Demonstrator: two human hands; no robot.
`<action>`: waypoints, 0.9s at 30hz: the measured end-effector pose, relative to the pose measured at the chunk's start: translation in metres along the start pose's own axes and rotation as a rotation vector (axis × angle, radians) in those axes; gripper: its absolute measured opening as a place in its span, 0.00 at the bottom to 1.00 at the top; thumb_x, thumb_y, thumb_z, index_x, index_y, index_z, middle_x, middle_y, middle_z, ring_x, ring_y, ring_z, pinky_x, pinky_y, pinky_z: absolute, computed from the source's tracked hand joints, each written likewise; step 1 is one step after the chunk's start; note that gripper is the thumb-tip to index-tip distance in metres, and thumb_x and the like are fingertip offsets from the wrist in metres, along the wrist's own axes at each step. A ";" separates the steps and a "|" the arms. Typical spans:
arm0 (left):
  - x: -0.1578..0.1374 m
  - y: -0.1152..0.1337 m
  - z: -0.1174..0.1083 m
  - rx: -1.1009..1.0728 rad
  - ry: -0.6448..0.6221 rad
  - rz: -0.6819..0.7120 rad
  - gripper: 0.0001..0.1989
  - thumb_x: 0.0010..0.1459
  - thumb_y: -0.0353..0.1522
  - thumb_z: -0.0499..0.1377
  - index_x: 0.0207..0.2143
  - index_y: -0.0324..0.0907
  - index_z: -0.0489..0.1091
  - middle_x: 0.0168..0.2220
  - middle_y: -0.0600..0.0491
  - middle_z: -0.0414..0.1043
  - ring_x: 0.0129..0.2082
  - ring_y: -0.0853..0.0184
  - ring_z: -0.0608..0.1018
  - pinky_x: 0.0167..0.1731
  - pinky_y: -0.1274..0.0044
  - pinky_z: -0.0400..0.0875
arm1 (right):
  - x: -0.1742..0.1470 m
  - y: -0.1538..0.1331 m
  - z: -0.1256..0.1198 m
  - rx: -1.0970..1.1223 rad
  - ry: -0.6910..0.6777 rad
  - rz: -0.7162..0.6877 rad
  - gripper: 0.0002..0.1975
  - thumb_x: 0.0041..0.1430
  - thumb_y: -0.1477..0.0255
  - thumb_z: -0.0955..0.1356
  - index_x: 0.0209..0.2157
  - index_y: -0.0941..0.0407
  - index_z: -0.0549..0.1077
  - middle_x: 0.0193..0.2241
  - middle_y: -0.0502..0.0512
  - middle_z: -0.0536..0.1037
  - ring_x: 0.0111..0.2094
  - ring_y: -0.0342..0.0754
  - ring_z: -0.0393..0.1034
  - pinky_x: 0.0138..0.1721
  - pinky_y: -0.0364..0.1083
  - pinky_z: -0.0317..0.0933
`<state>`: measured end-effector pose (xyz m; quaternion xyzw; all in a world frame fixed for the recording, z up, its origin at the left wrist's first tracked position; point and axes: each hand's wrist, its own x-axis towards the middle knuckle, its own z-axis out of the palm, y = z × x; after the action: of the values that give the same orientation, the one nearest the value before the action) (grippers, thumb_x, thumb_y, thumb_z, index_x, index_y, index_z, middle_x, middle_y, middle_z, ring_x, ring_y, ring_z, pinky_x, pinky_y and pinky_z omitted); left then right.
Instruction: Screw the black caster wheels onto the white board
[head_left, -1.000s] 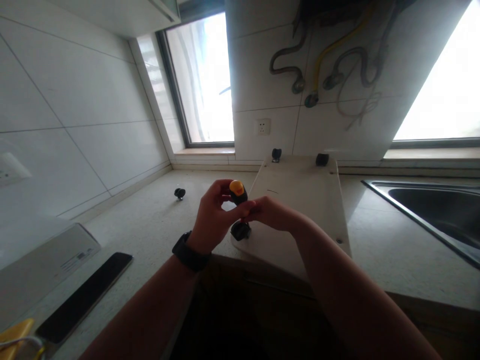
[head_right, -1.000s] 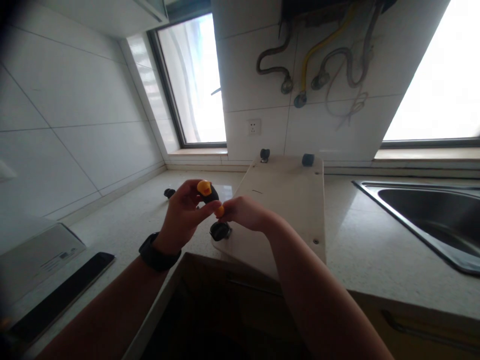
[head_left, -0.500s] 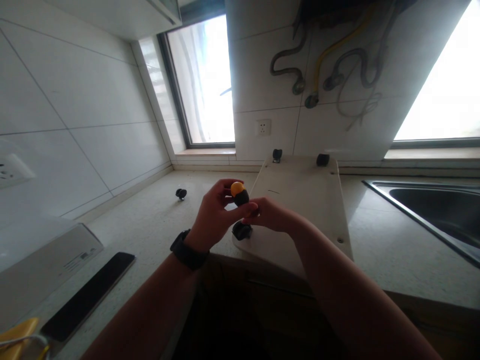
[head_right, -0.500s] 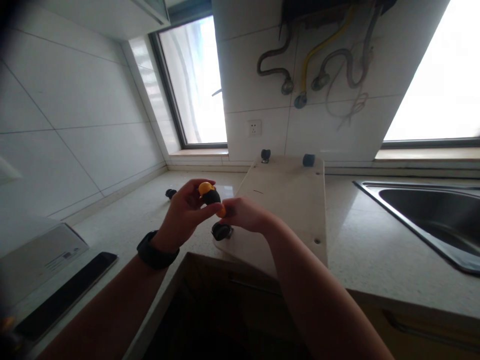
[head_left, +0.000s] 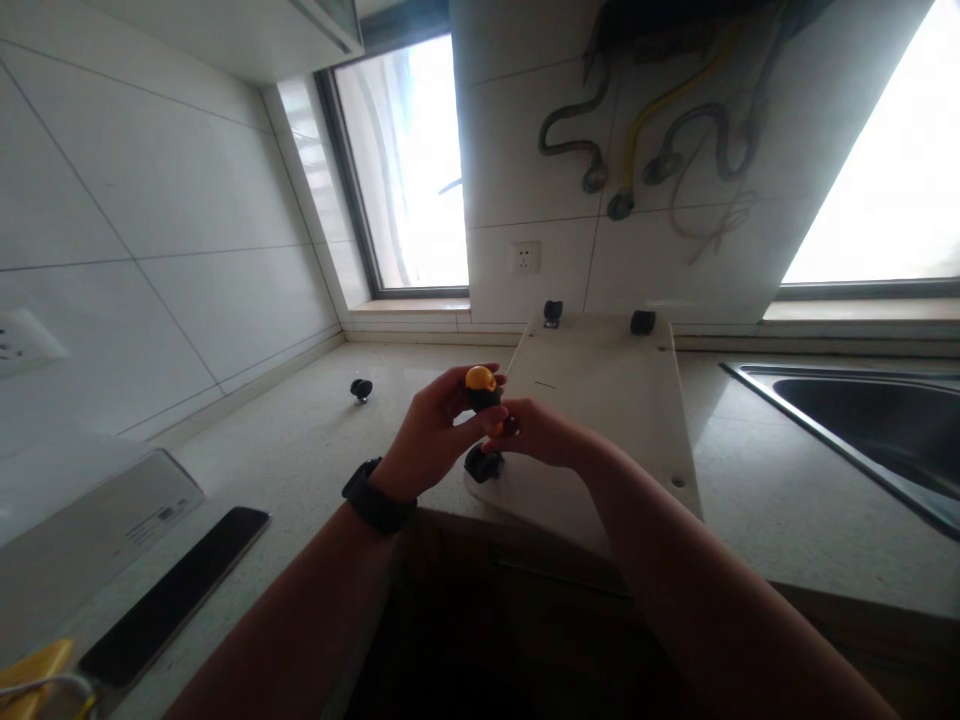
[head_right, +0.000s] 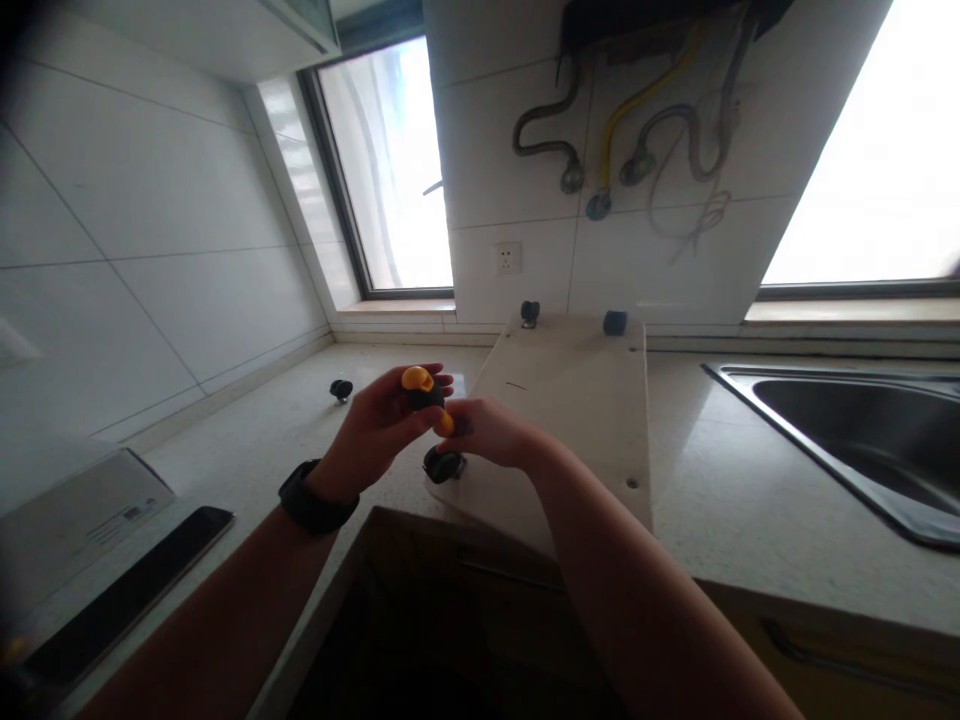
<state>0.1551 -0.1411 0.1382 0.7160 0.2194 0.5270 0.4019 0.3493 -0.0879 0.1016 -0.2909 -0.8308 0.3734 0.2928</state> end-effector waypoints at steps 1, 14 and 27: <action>0.000 -0.002 -0.002 0.044 -0.019 0.015 0.28 0.55 0.32 0.70 0.57 0.46 0.68 0.56 0.46 0.74 0.56 0.56 0.77 0.58 0.59 0.72 | 0.000 -0.003 0.000 -0.005 -0.006 0.001 0.12 0.55 0.65 0.74 0.33 0.56 0.71 0.27 0.47 0.70 0.28 0.42 0.62 0.32 0.44 0.58; -0.016 -0.072 -0.044 0.418 -0.501 -0.223 0.23 0.56 0.35 0.68 0.53 0.46 0.70 0.53 0.45 0.68 0.52 0.56 0.74 0.53 0.57 0.72 | 0.004 -0.008 -0.012 -0.120 -0.001 0.054 0.10 0.54 0.67 0.74 0.34 0.56 0.73 0.30 0.49 0.75 0.30 0.45 0.67 0.35 0.46 0.60; -0.030 -0.104 -0.042 -0.221 -0.302 -0.573 0.37 0.60 0.32 0.65 0.68 0.46 0.53 0.62 0.40 0.66 0.58 0.52 0.72 0.58 0.55 0.64 | 0.006 -0.014 -0.024 -0.188 0.069 0.077 0.10 0.53 0.67 0.74 0.34 0.57 0.73 0.29 0.50 0.76 0.30 0.44 0.68 0.34 0.46 0.59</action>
<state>0.1171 -0.0885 0.0421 0.6472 0.2911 0.3013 0.6369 0.3581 -0.0806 0.1277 -0.3616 -0.8397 0.2947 0.2782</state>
